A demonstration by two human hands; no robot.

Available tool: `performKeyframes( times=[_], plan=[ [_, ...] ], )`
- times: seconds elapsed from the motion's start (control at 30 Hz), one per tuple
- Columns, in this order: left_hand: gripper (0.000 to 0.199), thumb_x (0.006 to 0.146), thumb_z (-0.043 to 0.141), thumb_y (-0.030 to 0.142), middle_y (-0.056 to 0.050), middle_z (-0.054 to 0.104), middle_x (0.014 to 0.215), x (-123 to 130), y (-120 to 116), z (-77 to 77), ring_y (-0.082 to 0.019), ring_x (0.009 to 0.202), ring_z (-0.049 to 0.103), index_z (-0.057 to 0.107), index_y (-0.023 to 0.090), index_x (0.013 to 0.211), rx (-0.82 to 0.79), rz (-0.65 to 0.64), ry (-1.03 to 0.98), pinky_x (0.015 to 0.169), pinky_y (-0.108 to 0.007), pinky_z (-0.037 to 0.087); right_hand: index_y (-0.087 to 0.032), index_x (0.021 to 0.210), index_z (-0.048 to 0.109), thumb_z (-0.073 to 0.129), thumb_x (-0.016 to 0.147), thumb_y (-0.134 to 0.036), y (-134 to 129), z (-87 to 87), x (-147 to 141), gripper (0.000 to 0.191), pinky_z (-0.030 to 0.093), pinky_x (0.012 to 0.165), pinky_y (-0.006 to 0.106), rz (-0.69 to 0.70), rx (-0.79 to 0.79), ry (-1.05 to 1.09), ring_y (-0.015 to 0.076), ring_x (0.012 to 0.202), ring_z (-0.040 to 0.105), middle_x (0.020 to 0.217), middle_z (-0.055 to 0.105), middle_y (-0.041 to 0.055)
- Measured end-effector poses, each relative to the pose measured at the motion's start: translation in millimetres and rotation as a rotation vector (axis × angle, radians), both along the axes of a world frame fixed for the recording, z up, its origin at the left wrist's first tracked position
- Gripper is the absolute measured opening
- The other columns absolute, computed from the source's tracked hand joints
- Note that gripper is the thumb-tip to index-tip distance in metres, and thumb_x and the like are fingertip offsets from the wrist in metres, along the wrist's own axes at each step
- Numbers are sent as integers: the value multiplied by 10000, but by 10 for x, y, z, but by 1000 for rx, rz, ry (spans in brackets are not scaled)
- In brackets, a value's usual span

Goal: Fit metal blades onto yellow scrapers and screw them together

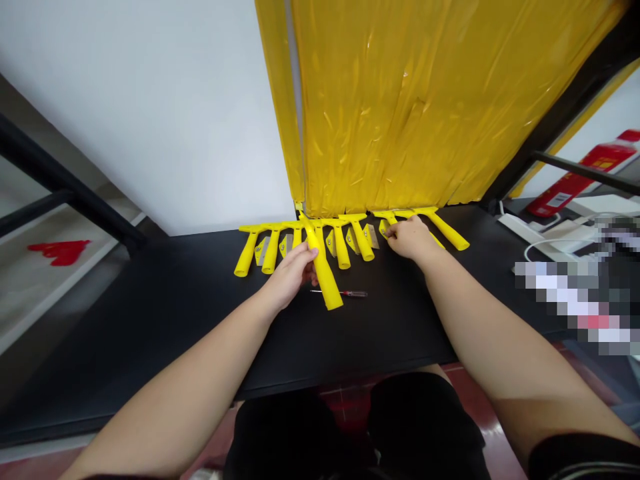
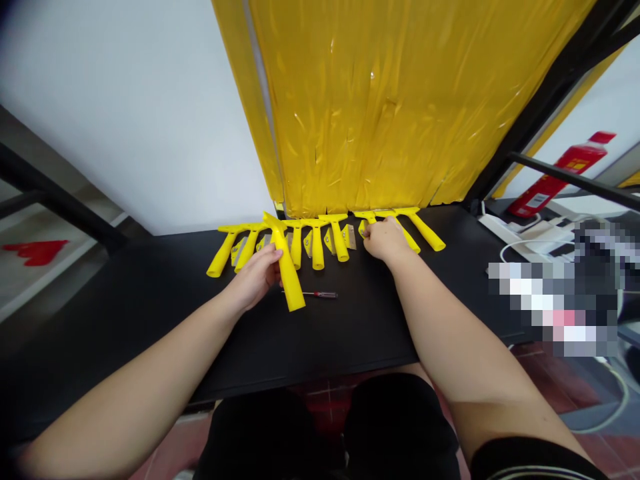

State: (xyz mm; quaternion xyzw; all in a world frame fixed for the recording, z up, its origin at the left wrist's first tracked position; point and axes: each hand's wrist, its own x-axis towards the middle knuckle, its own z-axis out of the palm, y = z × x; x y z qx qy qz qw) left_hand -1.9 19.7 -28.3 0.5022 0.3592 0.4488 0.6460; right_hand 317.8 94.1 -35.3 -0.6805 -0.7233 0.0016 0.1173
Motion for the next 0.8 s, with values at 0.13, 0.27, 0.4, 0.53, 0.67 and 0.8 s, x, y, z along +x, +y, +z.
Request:
performKeyframes(
  times=[0.13,0.27,0.4,0.53,0.67,0.8],
  plan=[
    [292,923,692,448,11,604,738,-8,25,-28,-129,598,573,530,206,897,11,-22,4,518,-242,454,-231,972,839,652,923,-245,-87,75,-62,193,534,1011,491,-26,-52,-61,366,1192,626,959,777,150],
    [321,886,724,463,24,589,708,0,26,-24,-122,570,561,534,203,901,10,-22,8,510,-238,437,-195,1049,841,622,947,-278,-312,218,-146,255,539,957,455,-37,-171,-139,363,1145,690,1069,784,181],
    [329,869,735,465,29,584,693,13,16,-8,-120,554,558,538,204,902,14,-30,5,493,-236,425,-208,1019,837,613,929,-241,-692,281,-134,243,539,876,422,-7,-238,-150,346,1037,748,1066,801,155],
    [317,873,729,451,30,587,689,17,15,-1,-116,545,550,536,202,905,7,-46,4,488,-234,422,-207,940,802,610,932,-213,-1152,248,-50,193,515,813,358,186,-174,-56,285,937,754,1006,802,104],
    [300,869,724,435,29,586,684,13,34,0,-119,539,551,544,202,929,-3,-40,11,483,-231,415,-199,898,738,639,947,-213,-1446,212,-40,112,496,787,326,399,-143,52,232,858,719,963,760,76],
    [286,865,716,424,28,582,684,6,54,7,-121,526,552,546,206,939,-5,-21,27,469,-228,404,-202,895,701,631,957,-164,-1400,175,-103,101,493,822,319,591,-137,120,210,868,692,957,733,57]
  ],
)
